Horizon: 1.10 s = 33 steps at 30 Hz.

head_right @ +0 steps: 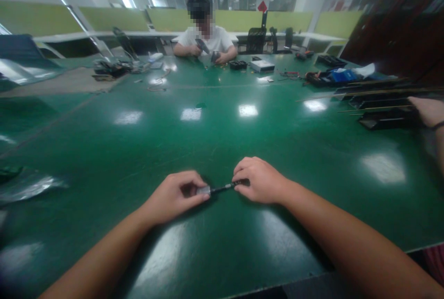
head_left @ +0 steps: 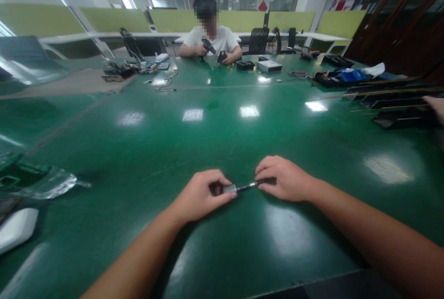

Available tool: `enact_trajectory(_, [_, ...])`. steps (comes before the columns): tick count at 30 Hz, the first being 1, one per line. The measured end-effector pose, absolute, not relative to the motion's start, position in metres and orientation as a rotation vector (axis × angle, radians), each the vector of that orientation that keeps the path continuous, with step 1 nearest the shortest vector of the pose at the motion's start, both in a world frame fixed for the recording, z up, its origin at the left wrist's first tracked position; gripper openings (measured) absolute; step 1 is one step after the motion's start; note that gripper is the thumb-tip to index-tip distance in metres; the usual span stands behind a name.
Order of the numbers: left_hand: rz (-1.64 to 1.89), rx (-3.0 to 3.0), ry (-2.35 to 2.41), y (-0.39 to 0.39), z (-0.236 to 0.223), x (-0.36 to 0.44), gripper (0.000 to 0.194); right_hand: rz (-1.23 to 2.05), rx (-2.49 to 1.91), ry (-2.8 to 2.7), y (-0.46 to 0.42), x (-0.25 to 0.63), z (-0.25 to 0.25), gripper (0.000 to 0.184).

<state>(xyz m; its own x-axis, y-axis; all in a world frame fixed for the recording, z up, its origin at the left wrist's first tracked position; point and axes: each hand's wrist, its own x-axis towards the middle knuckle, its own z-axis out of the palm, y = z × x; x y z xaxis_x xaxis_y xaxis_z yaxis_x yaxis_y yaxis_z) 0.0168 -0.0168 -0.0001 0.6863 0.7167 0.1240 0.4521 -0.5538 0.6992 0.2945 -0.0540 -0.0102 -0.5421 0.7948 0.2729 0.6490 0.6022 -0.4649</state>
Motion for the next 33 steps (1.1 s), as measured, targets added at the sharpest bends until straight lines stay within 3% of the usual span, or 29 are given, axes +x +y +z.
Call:
enact_trajectory(11, [0.555,2.232,0.843,-0.021,-0.001,0.019,0.015,0.446,-1.017,-2.328,-0.057,0.249,-0.023,0.009])
enact_trajectory(16, [0.548,2.224,0.880,-0.024,0.001,0.020,0.022,0.422,-1.012,-2.321,-0.057,0.250,-0.025,0.009])
enact_trajectory(33, [0.528,2.169,0.921,-0.024,0.002,0.020,0.015,0.413,-0.998,-2.321,-0.058,0.250,-0.022,0.010])
